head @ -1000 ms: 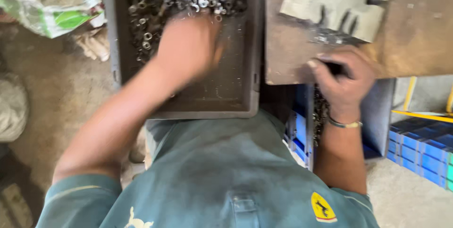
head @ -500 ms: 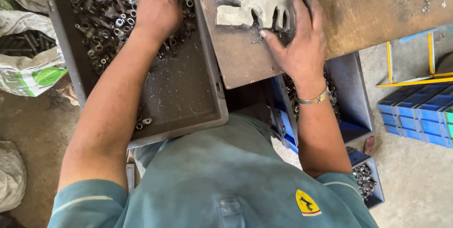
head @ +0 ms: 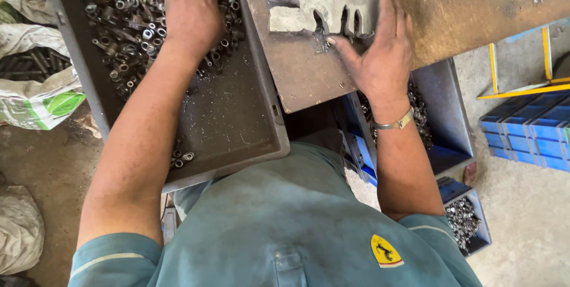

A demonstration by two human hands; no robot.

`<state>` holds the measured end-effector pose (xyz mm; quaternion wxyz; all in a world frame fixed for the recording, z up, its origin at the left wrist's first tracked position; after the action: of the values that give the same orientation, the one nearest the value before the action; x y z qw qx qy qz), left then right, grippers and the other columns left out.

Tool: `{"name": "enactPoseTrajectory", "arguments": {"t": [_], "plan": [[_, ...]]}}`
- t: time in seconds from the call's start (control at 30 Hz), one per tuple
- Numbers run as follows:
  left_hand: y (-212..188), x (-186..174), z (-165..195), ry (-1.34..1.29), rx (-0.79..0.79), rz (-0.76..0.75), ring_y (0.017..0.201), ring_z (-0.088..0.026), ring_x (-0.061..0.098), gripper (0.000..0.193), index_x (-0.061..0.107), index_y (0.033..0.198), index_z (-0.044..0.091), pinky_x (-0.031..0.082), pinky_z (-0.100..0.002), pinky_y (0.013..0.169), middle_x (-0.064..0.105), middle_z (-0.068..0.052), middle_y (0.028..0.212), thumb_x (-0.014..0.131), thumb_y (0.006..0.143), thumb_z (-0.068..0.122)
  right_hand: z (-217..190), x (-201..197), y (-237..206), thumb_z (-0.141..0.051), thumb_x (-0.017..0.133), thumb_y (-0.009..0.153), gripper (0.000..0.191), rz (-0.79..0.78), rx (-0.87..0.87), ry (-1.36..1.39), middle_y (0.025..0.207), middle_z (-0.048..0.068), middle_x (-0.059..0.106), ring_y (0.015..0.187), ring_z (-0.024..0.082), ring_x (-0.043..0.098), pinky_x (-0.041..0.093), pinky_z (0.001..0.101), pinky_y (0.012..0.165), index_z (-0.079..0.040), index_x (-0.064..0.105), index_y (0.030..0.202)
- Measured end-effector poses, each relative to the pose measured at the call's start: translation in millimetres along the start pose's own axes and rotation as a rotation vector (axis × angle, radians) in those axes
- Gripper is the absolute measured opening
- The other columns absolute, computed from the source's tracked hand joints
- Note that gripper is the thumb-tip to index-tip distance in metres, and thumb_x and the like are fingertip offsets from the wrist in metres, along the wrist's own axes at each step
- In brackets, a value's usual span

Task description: The person repeatedly picks small metal parts from a tray, presses them against a grinding wheel to deburr edges, and places them into a bin below. The process is continuous and repetitive throughout the clip.

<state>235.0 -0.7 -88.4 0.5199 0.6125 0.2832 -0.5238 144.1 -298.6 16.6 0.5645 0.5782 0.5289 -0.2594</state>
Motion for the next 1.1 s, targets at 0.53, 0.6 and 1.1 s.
{"name": "enactPoseTrajectory", "arguments": {"t": [0.53, 0.6, 1.1], "plan": [[-10.7, -123.1, 31.0, -1.163, -0.139, 0.085, 0.092, -0.015, 0.072, 0.023, 0.077, 0.108, 0.004, 0.059, -0.030, 0.084, 0.076, -0.007, 0.102, 0.093, 0.094, 0.012, -67.2, -43.4, 4.4, -0.034, 0.091, 0.100, 0.063, 0.169, -0.161, 0.340, 0.145, 0.017, 0.062, 0.131, 0.033, 0.063, 0.054, 0.0398, 0.113, -0.004, 0.059, 0.145], [-3.4, -134.4, 54.6, -1.365, -0.086, 0.018, 0.099, -0.011, 0.074, 0.020, 0.078, 0.113, 0.006, 0.061, -0.029, 0.091, 0.079, -0.004, 0.108, 0.090, 0.098, 0.012, -89.7, -50.7, 6.6, -0.031, 0.092, 0.102, 0.058, 0.189, -0.276, 0.384, 0.139, 0.016, 0.067, 0.126, 0.032, 0.065, 0.056, 0.0385, 0.109, -0.004, 0.061, 0.142], [-31.5, -55.3, 25.2, -0.356, -0.178, 0.080, 0.084, -0.039, 0.070, 0.040, 0.071, 0.111, -0.001, 0.057, -0.046, 0.072, 0.068, -0.023, 0.102, 0.087, 0.083, 0.021, -17.4, -2.5, 69.0, -0.023, 0.089, 0.093, 0.036, 0.111, -0.060, 0.248, 0.089, 0.014, 0.074, 0.078, 0.033, 0.073, 0.057, 0.0413, 0.075, 0.000, 0.067, 0.108]]}}
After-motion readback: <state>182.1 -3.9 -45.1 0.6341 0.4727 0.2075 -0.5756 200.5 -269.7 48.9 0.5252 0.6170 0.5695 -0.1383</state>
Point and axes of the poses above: each hand's wrist, its own y-axis towards the middle knuckle, its own x-axis out of the palm, z = x × y, the point moved 9 cm from there along y, towards the middle knuckle
